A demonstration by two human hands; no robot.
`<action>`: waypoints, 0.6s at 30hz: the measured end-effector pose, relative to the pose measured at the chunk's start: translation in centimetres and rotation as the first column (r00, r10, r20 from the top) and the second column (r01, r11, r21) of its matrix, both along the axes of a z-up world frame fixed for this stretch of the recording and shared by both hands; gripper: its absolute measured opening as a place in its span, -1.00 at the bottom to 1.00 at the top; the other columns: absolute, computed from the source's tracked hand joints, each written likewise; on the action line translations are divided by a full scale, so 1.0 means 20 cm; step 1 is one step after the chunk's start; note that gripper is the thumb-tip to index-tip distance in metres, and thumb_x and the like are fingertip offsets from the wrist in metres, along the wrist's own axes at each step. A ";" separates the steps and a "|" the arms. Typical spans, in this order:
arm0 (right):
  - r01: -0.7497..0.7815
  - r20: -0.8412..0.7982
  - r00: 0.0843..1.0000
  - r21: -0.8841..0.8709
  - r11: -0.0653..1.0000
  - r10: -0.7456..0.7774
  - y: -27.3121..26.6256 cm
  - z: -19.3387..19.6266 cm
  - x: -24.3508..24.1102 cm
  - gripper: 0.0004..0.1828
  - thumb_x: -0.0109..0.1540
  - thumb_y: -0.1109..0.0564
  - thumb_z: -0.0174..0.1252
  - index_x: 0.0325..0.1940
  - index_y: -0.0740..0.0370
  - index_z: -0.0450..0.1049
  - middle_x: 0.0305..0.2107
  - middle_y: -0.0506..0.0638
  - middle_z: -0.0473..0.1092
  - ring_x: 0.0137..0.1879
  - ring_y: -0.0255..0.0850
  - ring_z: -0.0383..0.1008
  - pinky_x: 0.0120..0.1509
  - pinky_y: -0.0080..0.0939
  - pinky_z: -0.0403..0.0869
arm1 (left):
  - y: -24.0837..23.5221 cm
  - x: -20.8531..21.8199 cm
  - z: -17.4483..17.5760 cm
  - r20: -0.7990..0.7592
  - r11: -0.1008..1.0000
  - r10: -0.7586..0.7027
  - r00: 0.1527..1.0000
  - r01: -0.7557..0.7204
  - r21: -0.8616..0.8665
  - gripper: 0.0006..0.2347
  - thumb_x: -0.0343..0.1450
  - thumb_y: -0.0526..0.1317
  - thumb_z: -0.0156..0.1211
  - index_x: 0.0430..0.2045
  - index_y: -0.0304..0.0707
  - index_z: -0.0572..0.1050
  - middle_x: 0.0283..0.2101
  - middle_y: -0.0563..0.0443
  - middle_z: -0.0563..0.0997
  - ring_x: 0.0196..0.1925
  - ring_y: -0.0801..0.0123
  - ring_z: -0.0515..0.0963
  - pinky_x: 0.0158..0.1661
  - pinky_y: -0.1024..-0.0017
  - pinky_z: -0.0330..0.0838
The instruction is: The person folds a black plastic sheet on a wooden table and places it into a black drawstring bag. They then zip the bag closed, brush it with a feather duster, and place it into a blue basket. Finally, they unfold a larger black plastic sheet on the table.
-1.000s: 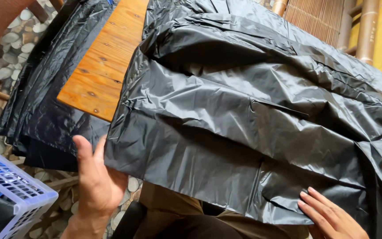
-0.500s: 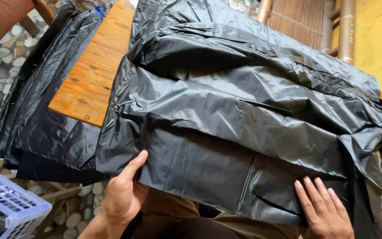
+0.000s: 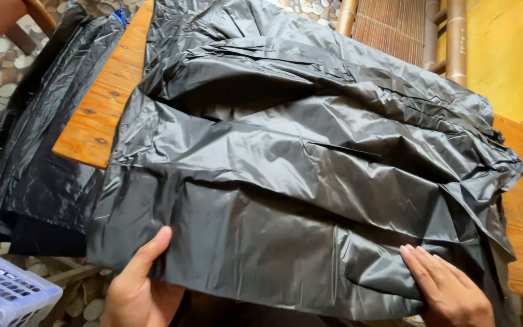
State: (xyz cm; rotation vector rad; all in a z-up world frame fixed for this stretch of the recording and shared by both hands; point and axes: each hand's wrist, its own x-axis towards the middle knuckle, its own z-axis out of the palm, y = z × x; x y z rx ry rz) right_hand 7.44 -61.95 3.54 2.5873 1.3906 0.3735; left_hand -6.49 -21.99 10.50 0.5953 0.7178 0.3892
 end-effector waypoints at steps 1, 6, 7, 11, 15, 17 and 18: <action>-0.008 -0.039 0.999 -0.010 1.000 0.008 -0.05 0.03 0.03 -0.27 0.14 -0.13 -0.14 0.40 -0.01 0.40 0.23 -0.17 0.49 0.30 -0.28 0.53 0.41 -0.18 0.38 | -0.01 0.01 0.10 0.041 0.999 -0.018 0.999 0.016 0.048 -0.59 0.42 -0.27 0.11 0.13 -0.50 0.26 0.22 -0.26 0.38 0.26 0.08 0.35 0.26 0.08 0.22; -0.053 -0.236 0.971 -0.052 0.997 0.039 -0.44 0.08 0.25 -0.22 0.15 -0.37 -0.10 0.42 -0.14 0.36 0.20 -0.33 0.50 0.25 -0.41 0.55 0.36 -0.29 0.39 | 0.06 -0.14 0.06 0.226 0.955 -0.133 0.965 0.063 0.290 -0.42 0.37 -0.25 0.20 0.23 -0.55 0.11 0.33 -0.31 0.24 0.38 0.02 0.21 0.37 0.01 0.07; -0.062 -0.277 0.960 -0.060 0.996 0.043 -0.57 0.07 0.33 -0.20 0.15 -0.42 -0.09 0.42 -0.16 0.35 0.19 -0.36 0.50 0.23 -0.44 0.55 0.35 -0.31 0.39 | 0.07 -0.15 0.08 0.257 0.939 -0.161 0.953 0.068 0.336 -0.39 0.36 -0.24 0.22 0.25 -0.55 0.08 0.35 -0.32 0.21 0.40 0.01 0.18 0.39 0.00 0.04; -0.089 -0.388 0.920 -0.083 0.993 0.050 -0.33 0.32 0.29 -0.15 0.15 -0.57 -0.07 0.43 -0.24 0.33 0.17 -0.45 0.50 0.20 -0.52 0.56 0.32 -0.37 0.40 | 0.02 -0.59 -0.48 0.373 0.858 -0.283 0.884 0.059 0.510 -0.24 0.32 -0.23 0.29 0.33 -0.58 -0.05 0.43 -0.35 0.09 0.49 -0.02 0.07 0.47 -0.05 -0.08; 0.107 -0.627 0.757 -0.159 0.981 -0.184 -0.33 0.43 0.52 -0.24 -0.07 -0.46 0.28 0.23 -0.46 0.57 -0.02 -0.49 0.73 0.06 -0.48 0.78 0.09 -0.32 0.62 | 0.30 -0.46 -0.82 0.456 0.743 -0.415 0.787 0.004 0.669 -0.09 0.28 -0.21 0.36 0.42 -0.60 -0.17 0.51 -0.38 -0.03 0.59 -0.05 -0.04 0.56 -0.10 -0.21; 0.188 -0.638 0.733 -0.147 0.971 -0.238 -0.26 0.49 0.58 -0.43 0.04 -0.28 0.08 0.12 -0.49 0.67 -0.16 -0.53 0.83 -0.08 -0.51 0.89 -0.07 -0.35 0.71 | 0.36 -0.25 -0.65 0.471 0.709 -0.451 0.758 -0.016 0.705 -0.06 0.26 -0.21 0.37 0.44 -0.60 -0.20 0.53 -0.39 -0.06 0.61 -0.06 -0.07 0.58 -0.11 -0.24; 0.300 -0.690 0.691 0.000 0.954 -0.217 -0.26 0.49 0.60 -0.56 0.07 0.03 0.15 -0.04 -0.19 0.78 -0.45 -0.32 0.72 -0.30 -0.47 0.69 -0.21 -0.42 0.50 | 0.35 -0.17 -0.51 0.148 0.275 -0.311 0.939 -0.060 0.960 -0.31 0.26 -0.15 0.44 0.20 -0.47 0.17 0.26 -0.30 0.25 0.32 0.00 0.27 0.31 0.07 0.11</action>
